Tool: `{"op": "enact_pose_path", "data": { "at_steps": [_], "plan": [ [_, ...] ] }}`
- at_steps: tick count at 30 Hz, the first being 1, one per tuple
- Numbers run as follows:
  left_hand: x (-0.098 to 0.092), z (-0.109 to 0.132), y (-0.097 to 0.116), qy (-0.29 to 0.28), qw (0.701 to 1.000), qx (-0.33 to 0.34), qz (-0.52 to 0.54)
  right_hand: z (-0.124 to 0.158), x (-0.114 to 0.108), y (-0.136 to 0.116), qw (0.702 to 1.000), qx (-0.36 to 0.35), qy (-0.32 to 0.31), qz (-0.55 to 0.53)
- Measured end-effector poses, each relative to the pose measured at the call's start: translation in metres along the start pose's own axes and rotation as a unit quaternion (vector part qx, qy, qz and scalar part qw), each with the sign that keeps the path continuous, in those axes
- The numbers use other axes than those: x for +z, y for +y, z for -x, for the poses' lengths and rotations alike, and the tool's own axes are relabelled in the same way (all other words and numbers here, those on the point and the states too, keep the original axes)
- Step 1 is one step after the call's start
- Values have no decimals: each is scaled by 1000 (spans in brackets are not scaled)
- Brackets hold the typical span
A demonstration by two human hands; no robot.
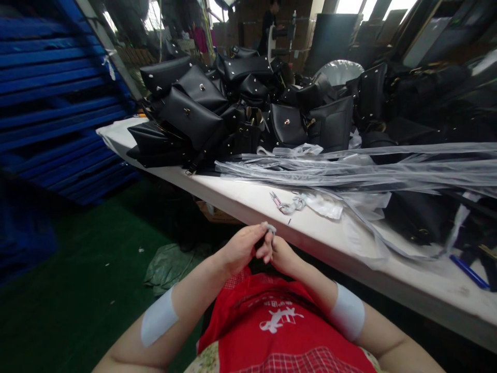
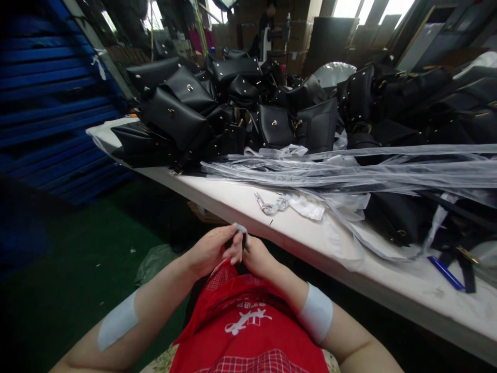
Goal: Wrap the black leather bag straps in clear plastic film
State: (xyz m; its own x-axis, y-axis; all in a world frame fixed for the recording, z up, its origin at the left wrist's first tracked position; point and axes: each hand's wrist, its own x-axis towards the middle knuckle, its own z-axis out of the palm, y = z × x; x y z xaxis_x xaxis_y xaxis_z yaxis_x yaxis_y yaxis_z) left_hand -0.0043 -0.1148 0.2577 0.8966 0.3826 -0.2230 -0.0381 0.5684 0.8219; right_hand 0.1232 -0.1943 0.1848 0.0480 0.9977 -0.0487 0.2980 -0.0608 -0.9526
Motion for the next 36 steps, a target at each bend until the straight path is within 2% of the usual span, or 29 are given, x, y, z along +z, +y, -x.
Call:
{"op": "enact_pose_path", "data": {
  "at_steps": [2,4,6,8,10,12,15,17,18,19,20,22,23,24,26,28,30,31,33,36],
  "plan": [
    [0,-9,12,32,997,33,68,-8,7,2,994,46,-27,-96],
    [-4,-22,23,58,992,75,79,-14,5,-6,982,54,-66,-170],
    [-9,-37,30,101,982,156,30,-17,-4,-21,968,37,-107,-226],
    [-14,-50,30,151,955,242,-82,-18,-14,-38,955,20,-138,-263],
    [-18,-59,27,173,901,298,-262,-17,-25,-52,943,7,-160,-292],
    [-21,-59,23,164,817,321,-450,-16,-38,-62,937,-15,-152,-315],
    [-23,-51,19,146,693,293,-642,-21,-63,-61,952,-35,-97,-287],
    [-25,-45,20,163,651,237,-702,-29,-79,-53,982,-30,-61,-177],
    [-26,-43,21,175,650,203,-711,-34,-85,-48,994,-35,-31,-95],
    [-26,-41,23,183,667,165,-703,-39,-89,-43,999,-47,10,-3],
    [-26,-39,26,185,703,124,-675,-43,-89,-39,993,-68,53,87],
    [-21,-37,33,172,810,51,-558,-50,-83,-33,962,-115,122,215],
    [-17,-36,37,157,861,24,-484,-52,-76,-32,951,-131,140,243],
    [-12,-35,40,140,899,6,-414,-53,-69,-32,947,-141,143,250],
    [-3,-33,44,108,938,-5,-331,-52,-57,-33,953,-148,137,227],
    [2,-31,46,74,942,-5,-328,-49,-53,-34,961,-142,125,203],
    [-1,-29,47,69,922,21,-381,-44,-57,-35,963,-142,116,199],
    [-5,-29,48,89,904,49,-416,-41,-61,-35,961,-146,121,202],
    [-14,-27,54,163,854,128,-477,-38,-69,-33,953,-160,149,210],
    [-21,-24,68,262,785,235,-509,-37,-74,-28,944,-170,178,219]
  ]
}}
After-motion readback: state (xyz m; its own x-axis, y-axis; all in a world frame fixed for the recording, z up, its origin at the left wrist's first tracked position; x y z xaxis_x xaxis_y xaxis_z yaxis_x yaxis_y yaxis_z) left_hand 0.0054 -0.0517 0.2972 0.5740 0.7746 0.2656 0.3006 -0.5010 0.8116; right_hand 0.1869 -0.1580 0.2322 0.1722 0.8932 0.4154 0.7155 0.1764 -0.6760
